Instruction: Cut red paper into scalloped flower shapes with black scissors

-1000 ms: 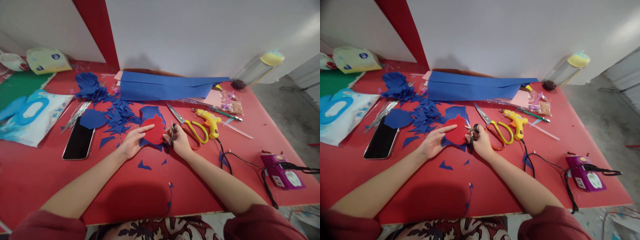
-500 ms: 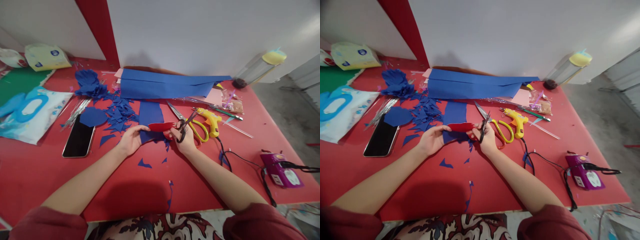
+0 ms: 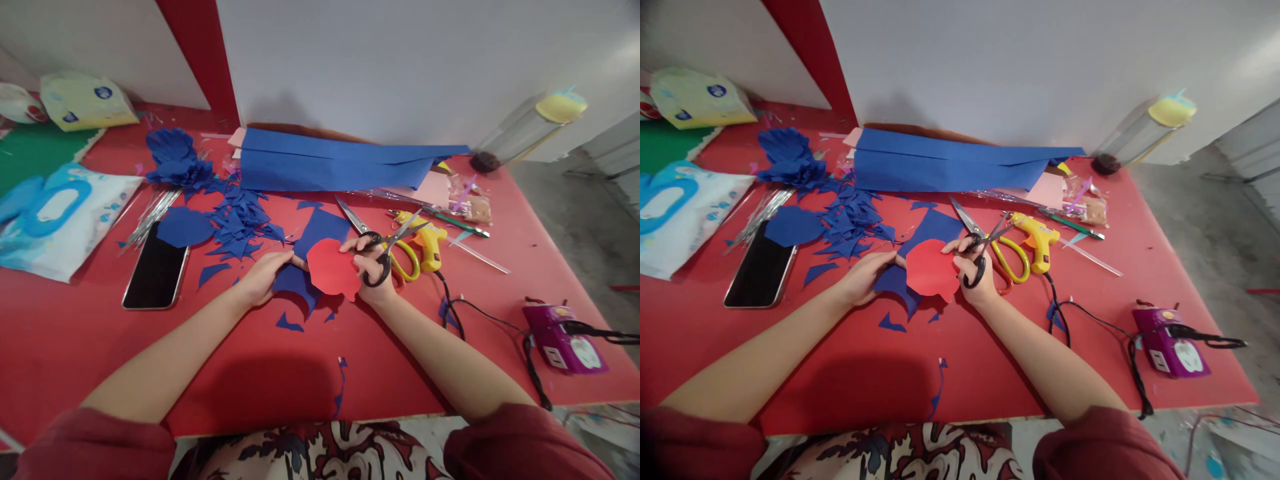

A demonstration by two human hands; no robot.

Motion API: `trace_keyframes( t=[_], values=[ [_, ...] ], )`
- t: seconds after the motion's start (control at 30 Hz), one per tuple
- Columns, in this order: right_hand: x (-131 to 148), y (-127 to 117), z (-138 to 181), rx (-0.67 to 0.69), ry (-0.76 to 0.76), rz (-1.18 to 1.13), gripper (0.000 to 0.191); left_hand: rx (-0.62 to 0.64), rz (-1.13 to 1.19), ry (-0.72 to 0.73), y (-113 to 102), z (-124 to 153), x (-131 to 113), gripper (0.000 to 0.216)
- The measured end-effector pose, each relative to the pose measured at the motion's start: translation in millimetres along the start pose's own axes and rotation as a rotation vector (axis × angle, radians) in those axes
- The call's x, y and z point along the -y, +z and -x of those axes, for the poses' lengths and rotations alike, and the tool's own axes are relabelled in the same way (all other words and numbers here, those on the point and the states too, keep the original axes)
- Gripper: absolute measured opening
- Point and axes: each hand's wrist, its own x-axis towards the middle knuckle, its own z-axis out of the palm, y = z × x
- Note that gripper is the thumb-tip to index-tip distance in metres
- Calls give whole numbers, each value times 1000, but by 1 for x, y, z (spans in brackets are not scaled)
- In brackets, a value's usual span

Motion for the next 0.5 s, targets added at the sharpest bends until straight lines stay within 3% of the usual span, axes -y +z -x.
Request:
trace_keyframes(
  t=[0.3, 0.5],
  values=[
    [-11, -11, 4, 149, -53, 189, 28, 117, -41, 83, 1, 5, -1, 34],
    [-10, -12, 6, 237, -89, 247, 22, 101, 39, 55, 1, 4, -2, 32]
  ],
)
